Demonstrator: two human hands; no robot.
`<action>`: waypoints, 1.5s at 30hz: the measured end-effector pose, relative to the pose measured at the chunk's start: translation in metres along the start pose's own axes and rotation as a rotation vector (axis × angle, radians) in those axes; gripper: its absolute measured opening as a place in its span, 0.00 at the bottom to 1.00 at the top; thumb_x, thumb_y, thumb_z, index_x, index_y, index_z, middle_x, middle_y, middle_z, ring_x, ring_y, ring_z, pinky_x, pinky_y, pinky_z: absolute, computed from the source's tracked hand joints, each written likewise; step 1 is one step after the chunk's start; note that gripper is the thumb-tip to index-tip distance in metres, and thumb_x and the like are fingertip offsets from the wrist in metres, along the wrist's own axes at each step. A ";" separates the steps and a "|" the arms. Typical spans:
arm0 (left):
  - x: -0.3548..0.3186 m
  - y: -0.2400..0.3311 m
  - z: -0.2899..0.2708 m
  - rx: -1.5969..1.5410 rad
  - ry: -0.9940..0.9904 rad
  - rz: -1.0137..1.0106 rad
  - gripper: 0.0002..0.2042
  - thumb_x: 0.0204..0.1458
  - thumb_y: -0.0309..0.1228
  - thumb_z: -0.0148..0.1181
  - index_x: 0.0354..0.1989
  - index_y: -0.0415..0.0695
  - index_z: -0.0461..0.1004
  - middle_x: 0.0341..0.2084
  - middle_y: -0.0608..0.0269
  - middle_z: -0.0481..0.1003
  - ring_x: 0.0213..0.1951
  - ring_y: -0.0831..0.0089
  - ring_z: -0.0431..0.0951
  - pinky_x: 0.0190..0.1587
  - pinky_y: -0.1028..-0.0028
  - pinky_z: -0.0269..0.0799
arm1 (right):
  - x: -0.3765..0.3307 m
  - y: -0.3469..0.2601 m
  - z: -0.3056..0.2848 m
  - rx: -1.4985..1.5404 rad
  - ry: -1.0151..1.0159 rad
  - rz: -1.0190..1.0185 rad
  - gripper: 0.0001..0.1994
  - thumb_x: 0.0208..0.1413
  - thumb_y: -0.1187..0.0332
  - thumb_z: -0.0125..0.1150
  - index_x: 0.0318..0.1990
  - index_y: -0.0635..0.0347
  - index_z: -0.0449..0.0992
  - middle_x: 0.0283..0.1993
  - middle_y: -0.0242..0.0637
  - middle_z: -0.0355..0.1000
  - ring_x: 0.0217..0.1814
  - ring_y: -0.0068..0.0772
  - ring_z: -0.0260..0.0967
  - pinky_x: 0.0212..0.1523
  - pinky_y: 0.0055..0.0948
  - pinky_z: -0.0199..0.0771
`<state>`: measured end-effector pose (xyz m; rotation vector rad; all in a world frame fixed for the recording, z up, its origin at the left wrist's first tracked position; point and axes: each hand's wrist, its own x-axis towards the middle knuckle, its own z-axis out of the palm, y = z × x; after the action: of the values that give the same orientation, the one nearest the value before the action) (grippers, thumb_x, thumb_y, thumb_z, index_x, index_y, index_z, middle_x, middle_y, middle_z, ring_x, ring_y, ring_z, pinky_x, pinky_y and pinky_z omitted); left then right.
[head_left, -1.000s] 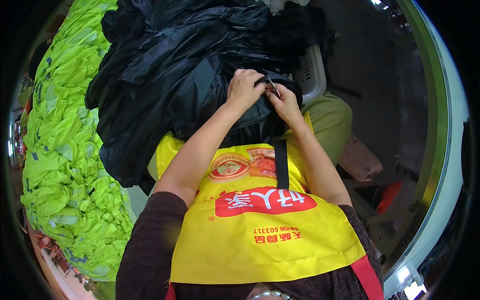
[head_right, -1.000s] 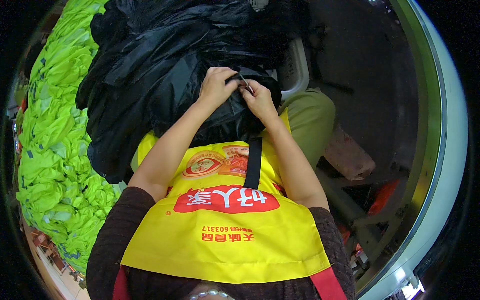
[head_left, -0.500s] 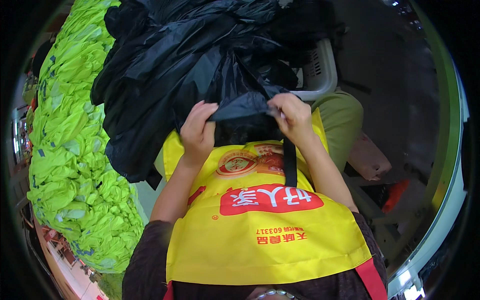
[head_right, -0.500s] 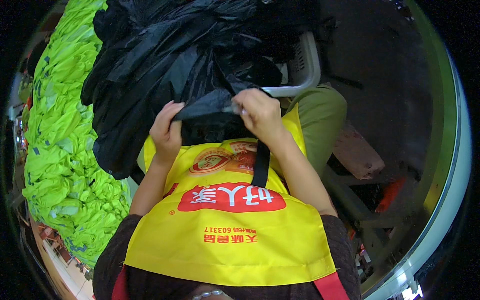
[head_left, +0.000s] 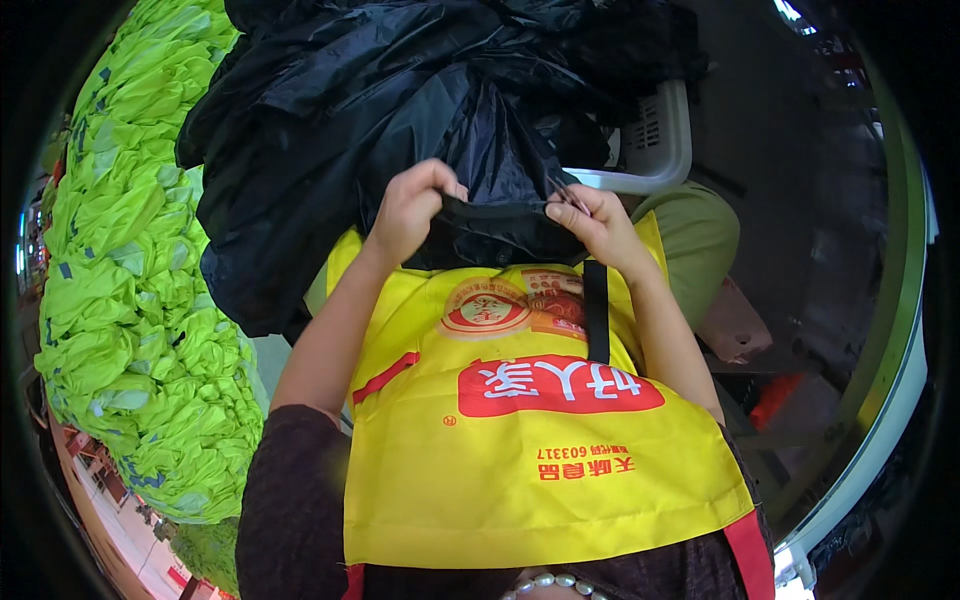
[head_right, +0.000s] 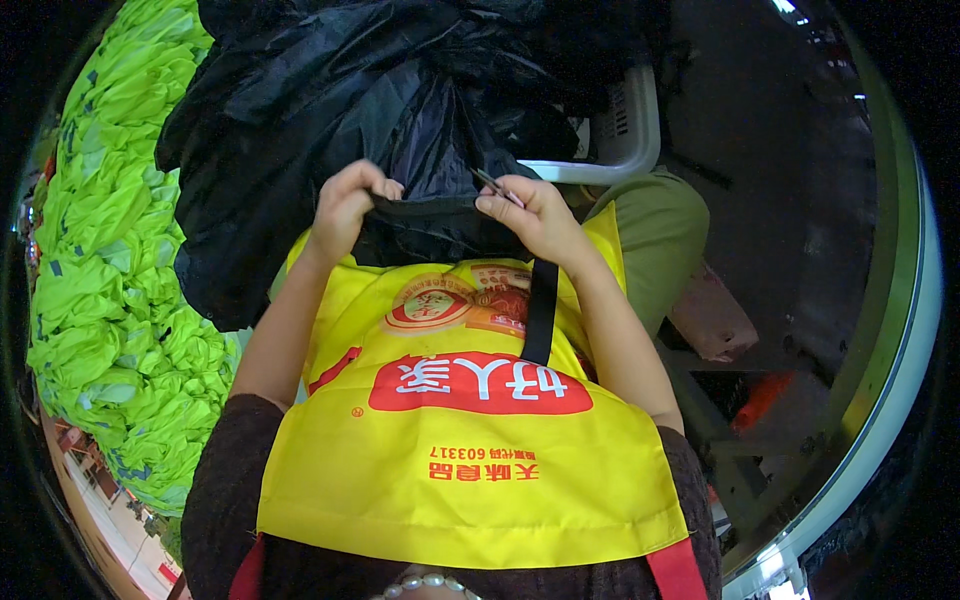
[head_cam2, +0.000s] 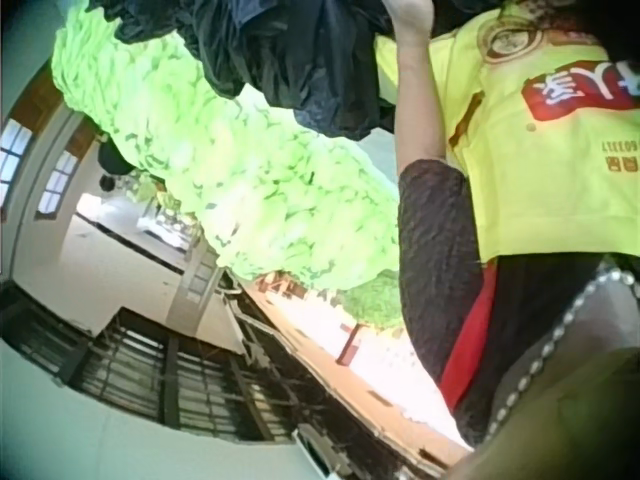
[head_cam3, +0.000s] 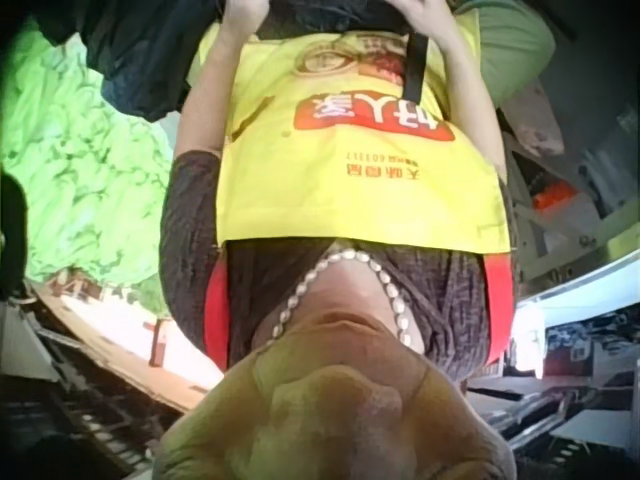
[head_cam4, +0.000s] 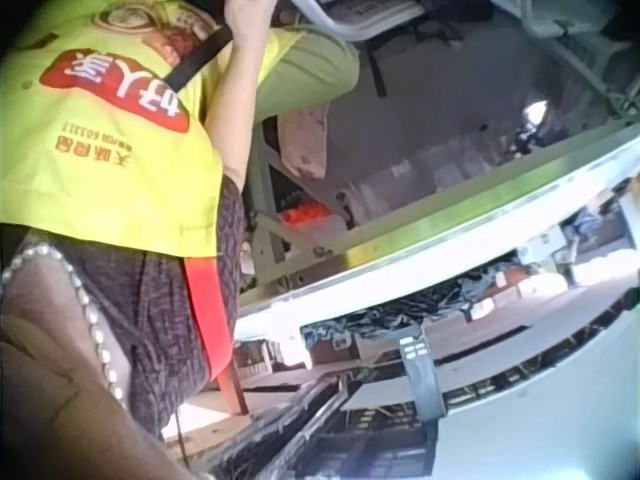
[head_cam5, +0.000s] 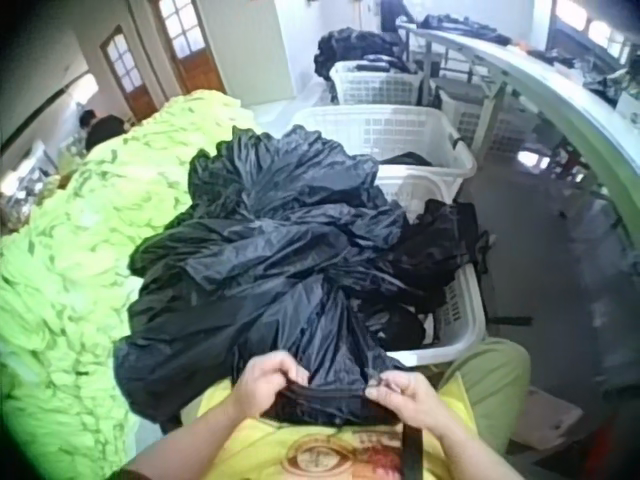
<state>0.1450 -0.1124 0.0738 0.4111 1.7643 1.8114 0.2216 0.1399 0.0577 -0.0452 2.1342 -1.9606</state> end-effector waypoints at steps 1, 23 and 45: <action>0.011 0.000 -0.001 -0.004 -0.068 -0.039 0.06 0.37 0.19 0.40 0.25 0.41 0.63 0.27 0.63 0.68 0.35 0.73 0.69 0.45 0.75 0.63 | 0.005 0.000 0.000 0.120 -0.048 0.112 0.10 0.53 0.62 0.57 0.27 0.58 0.70 0.20 0.21 0.59 0.23 0.14 0.53 0.24 0.18 0.56; 0.062 0.016 0.023 -0.120 -0.059 -0.452 0.07 0.49 0.32 0.58 0.31 0.43 0.78 0.29 0.64 0.77 0.34 0.76 0.75 0.41 0.79 0.69 | 0.015 -0.030 0.004 -0.245 0.394 -0.331 0.13 0.43 0.71 0.65 0.38 0.62 0.75 0.39 0.39 0.71 0.36 0.29 0.69 0.34 0.21 0.67; 0.012 0.023 -0.006 -0.353 0.030 -0.381 0.07 0.52 0.30 0.54 0.30 0.41 0.75 0.30 0.64 0.77 0.31 0.78 0.75 0.36 0.79 0.71 | 0.029 -0.019 0.035 0.313 0.080 0.040 0.11 0.56 0.63 0.54 0.40 0.61 0.74 0.33 0.27 0.71 0.36 0.16 0.65 0.40 0.17 0.64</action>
<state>0.1276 -0.1093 0.0936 -0.0898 1.3846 1.8003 0.1980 0.0980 0.0693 0.1323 1.8319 -2.2815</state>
